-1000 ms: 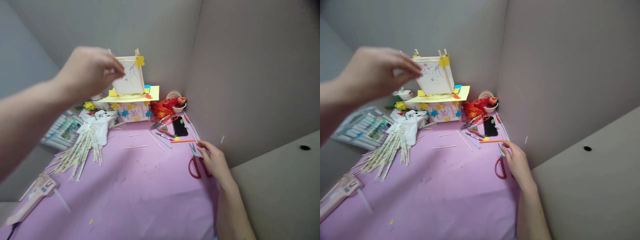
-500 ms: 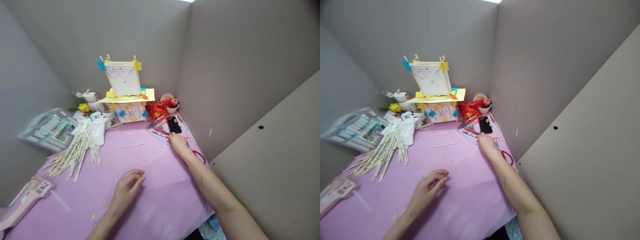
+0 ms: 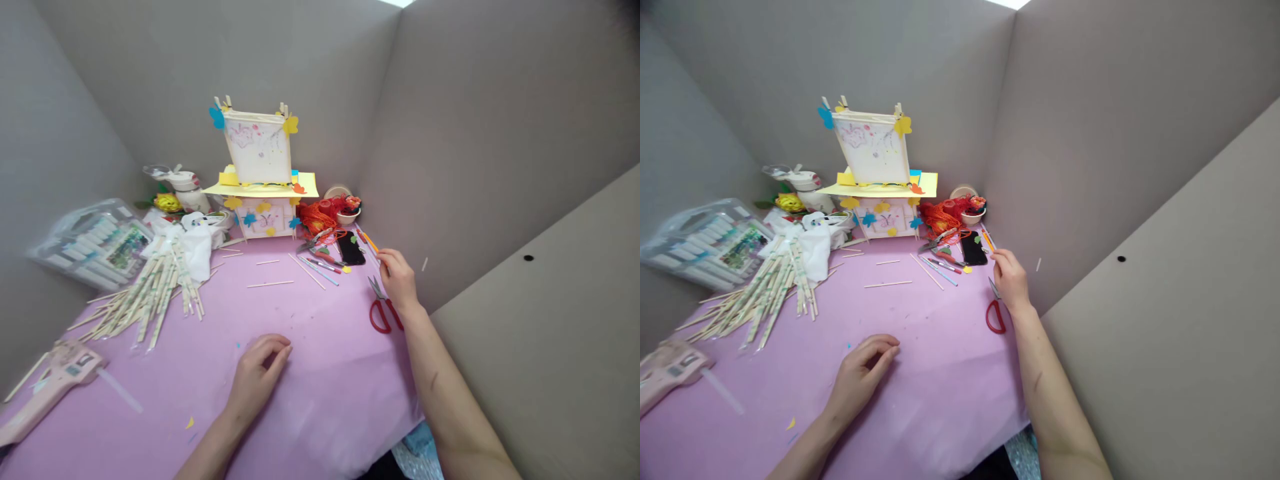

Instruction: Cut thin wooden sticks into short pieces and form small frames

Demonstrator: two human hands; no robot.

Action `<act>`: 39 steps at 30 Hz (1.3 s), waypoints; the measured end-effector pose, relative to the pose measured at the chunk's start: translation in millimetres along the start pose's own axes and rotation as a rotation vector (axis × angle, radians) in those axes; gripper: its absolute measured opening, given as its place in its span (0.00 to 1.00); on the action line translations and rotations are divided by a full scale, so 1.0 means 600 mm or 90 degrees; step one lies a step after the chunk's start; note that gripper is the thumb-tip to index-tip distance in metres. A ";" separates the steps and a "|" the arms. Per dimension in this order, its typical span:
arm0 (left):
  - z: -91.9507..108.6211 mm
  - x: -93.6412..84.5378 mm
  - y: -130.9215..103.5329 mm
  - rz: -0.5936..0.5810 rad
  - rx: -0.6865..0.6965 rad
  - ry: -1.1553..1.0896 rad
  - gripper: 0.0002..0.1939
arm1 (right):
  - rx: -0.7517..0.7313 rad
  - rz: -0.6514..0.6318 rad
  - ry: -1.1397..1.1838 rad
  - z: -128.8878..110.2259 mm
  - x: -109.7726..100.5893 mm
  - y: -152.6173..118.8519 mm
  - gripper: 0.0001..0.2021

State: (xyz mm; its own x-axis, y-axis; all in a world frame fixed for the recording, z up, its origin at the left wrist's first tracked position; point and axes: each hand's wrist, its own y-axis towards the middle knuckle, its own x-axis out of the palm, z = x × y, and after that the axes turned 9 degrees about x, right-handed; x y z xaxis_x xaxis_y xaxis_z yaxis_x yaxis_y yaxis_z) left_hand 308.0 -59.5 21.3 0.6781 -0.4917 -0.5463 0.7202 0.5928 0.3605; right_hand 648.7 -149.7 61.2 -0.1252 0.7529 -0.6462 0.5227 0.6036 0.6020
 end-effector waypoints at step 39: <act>0.009 -0.004 -0.014 0.011 0.026 0.023 0.10 | 0.291 -0.132 0.459 -0.236 0.129 0.273 0.07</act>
State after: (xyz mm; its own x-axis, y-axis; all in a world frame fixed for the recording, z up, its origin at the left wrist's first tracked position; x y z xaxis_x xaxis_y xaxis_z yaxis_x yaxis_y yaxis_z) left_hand 301.3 -66.9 23.8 0.6856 -0.4572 -0.5664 0.7139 0.5747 0.4002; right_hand 605.1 44.8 176.3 -0.6765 0.7152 -0.1753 0.6975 0.6987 0.1588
